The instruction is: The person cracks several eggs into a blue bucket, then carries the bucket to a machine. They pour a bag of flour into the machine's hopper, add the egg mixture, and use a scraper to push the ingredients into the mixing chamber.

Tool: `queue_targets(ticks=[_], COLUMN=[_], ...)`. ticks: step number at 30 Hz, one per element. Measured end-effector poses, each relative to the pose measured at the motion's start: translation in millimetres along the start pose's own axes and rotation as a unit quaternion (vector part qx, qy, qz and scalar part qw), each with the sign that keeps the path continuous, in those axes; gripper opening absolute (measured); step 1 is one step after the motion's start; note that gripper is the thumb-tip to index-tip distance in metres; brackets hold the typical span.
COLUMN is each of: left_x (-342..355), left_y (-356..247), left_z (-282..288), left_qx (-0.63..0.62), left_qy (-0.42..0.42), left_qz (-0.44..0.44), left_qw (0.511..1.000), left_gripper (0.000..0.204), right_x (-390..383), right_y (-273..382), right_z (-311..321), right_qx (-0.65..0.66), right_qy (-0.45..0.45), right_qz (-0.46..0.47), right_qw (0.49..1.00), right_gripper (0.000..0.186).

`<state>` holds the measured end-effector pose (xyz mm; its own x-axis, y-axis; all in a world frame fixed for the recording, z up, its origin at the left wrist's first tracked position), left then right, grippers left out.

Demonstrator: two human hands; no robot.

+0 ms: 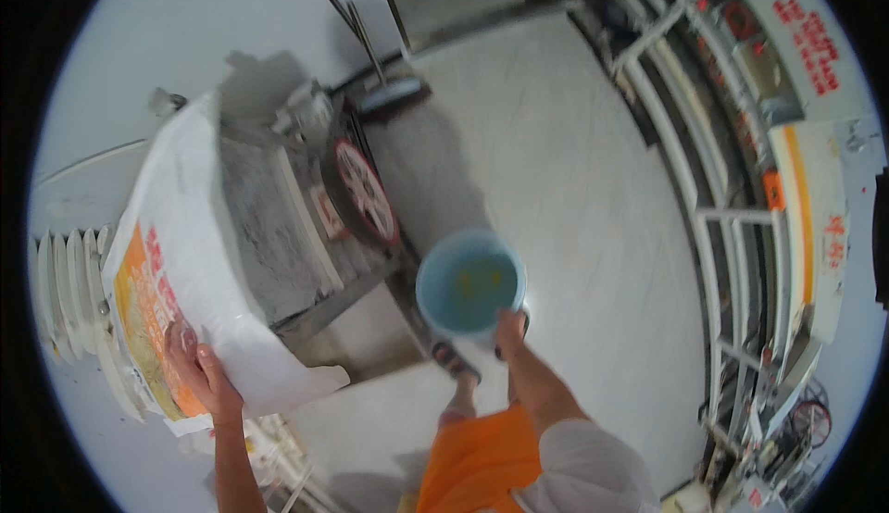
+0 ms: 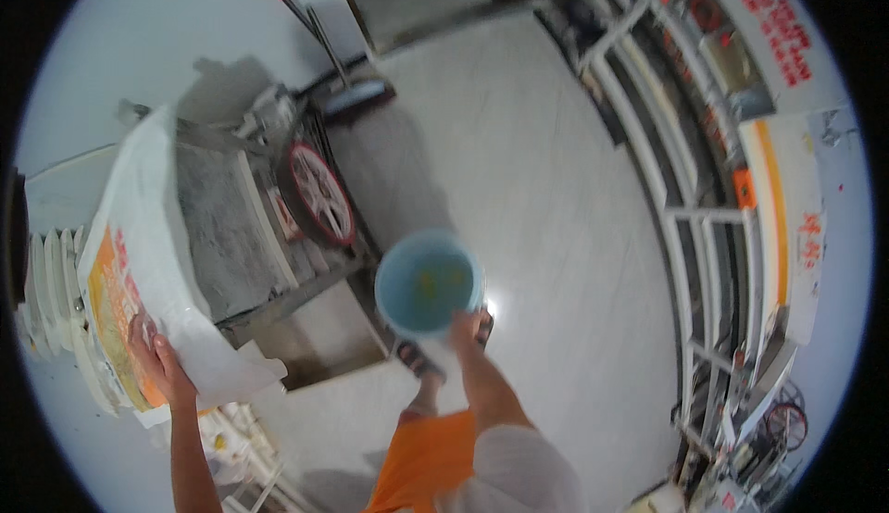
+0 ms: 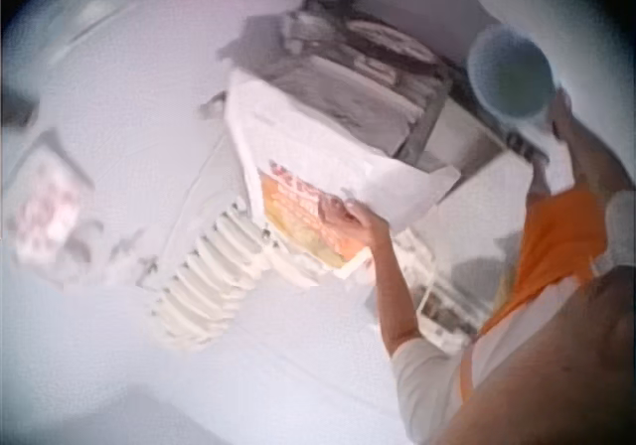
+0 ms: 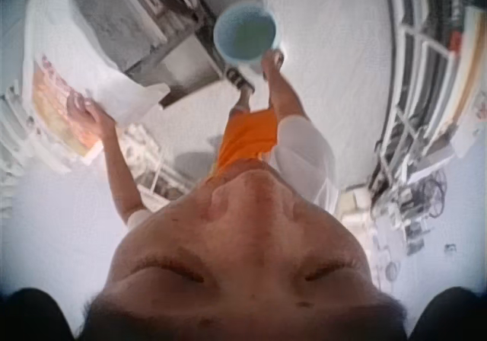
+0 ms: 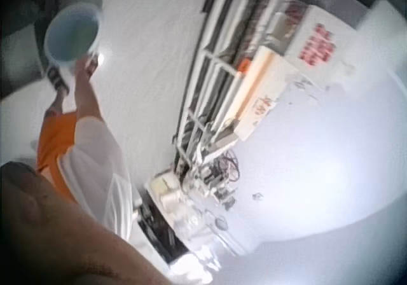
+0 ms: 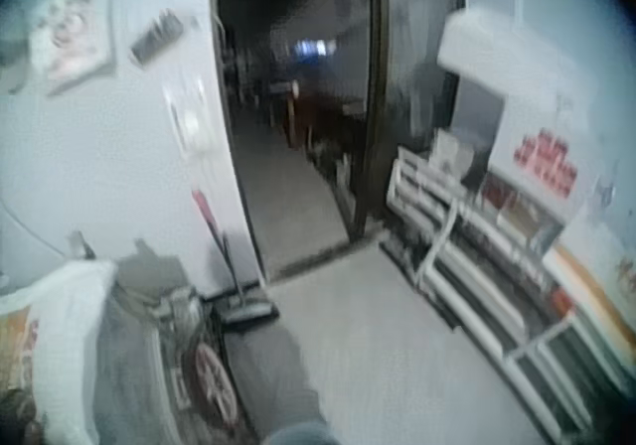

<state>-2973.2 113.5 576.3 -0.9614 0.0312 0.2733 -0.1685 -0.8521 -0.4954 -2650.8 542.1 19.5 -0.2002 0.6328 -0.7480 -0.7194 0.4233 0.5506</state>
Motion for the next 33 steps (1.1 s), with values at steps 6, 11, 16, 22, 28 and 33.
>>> queue_targets(ticks=[6, 11, 16, 22, 28, 33], left_x=[4.8, 6.5, -12.3, -19.0, 5.5, 3.7], left_y=[2.2, -7.5, 29.1, 47.8, 11.7, 16.6], left_z=[3.8, -10.8, 11.3, 22.2, -6.2, 5.4], left_qx=[0.178, 0.140, 0.105, 0.082, 0.080, 0.076], left_qy=[0.029, 0.035, 0.047, 0.047, 0.064, 0.059], left_qz=[-0.014, 0.006, 0.060, 0.118, 0.012, 0.011], left_qw=[0.984, 0.990, 0.992, 0.988, 0.995, 0.995], left_gripper=[0.064, 0.065, 0.089, 0.088, 0.068, 0.054], right_x=[44.2, 88.3, 101.8, 96.5, 81.8, 29.3], right_y=[30.4, 9.1, 24.7, 13.2, 29.6, 33.0], right_z=[-63.8, -91.7, -88.8, -79.8, -63.8, -66.8], right_qx=[-0.015, 0.008, -0.013, -0.094, -0.176, -0.289], right_qy=[0.028, 0.040, 0.049, -0.041, -0.008, 0.059], right_qz=[-0.082, -0.059, -0.007, -0.073, -0.090, 0.066], right_qw=[0.996, 0.997, 0.999, 0.992, 0.980, 0.953], right_gripper=[0.044, 0.049, 0.050, 0.064, 0.090, 0.084])
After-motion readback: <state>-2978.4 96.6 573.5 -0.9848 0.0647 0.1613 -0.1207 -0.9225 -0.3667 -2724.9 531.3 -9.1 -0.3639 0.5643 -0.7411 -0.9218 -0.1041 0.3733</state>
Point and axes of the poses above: each hand's wrist, its own x-axis towards the middle knuckle, its own z-axis out of the back of the hand, y = z × x, the point moved 5 cm from there along x, towards the middle knuckle, and after that the axes turned 3 degrees about x, right-handed, at the moved point
